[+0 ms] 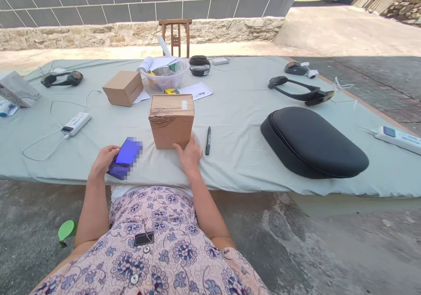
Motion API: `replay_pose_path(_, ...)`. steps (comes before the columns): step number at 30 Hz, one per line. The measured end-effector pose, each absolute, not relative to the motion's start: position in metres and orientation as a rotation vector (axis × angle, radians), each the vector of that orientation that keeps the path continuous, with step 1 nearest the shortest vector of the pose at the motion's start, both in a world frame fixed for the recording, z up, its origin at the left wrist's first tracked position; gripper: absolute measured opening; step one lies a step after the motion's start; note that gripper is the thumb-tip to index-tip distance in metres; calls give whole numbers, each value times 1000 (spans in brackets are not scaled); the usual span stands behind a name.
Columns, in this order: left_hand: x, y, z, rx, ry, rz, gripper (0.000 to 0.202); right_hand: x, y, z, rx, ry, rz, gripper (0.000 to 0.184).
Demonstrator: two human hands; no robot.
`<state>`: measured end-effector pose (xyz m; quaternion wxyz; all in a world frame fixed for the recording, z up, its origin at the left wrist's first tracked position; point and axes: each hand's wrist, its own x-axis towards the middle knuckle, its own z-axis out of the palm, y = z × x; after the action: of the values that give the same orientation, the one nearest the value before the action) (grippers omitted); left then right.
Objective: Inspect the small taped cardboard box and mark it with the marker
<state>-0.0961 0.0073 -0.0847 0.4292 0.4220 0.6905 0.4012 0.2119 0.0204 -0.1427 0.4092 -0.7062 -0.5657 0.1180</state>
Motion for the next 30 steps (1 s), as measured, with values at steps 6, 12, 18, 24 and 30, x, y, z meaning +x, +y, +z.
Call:
replay_pose_path(6, -82, -6, -66, 1010, 1423, 991, 39, 218, 17, -147, -1770, -1444, 281, 74)
replay_pose_path(12, -40, -19, -46, 955, 1071, 1178, 44, 226, -5, -147, -1581, -1381, 174, 57)
replay_pose_path(18, -20, -29, -36, 979, 971, 1155, 43, 265, 1, -145, -1672, -1384, 50, 39)
replay_pose_path(24, -58, -14, -49, 947, 1316, 1187, 37, 314, 17, -143, -2125, -1585, 138, 56)
replay_pose_path(30, -88, 7, -83, 917, 1700, 1263, 23, 323, 18, -139, -2081, -1752, 125, 40)
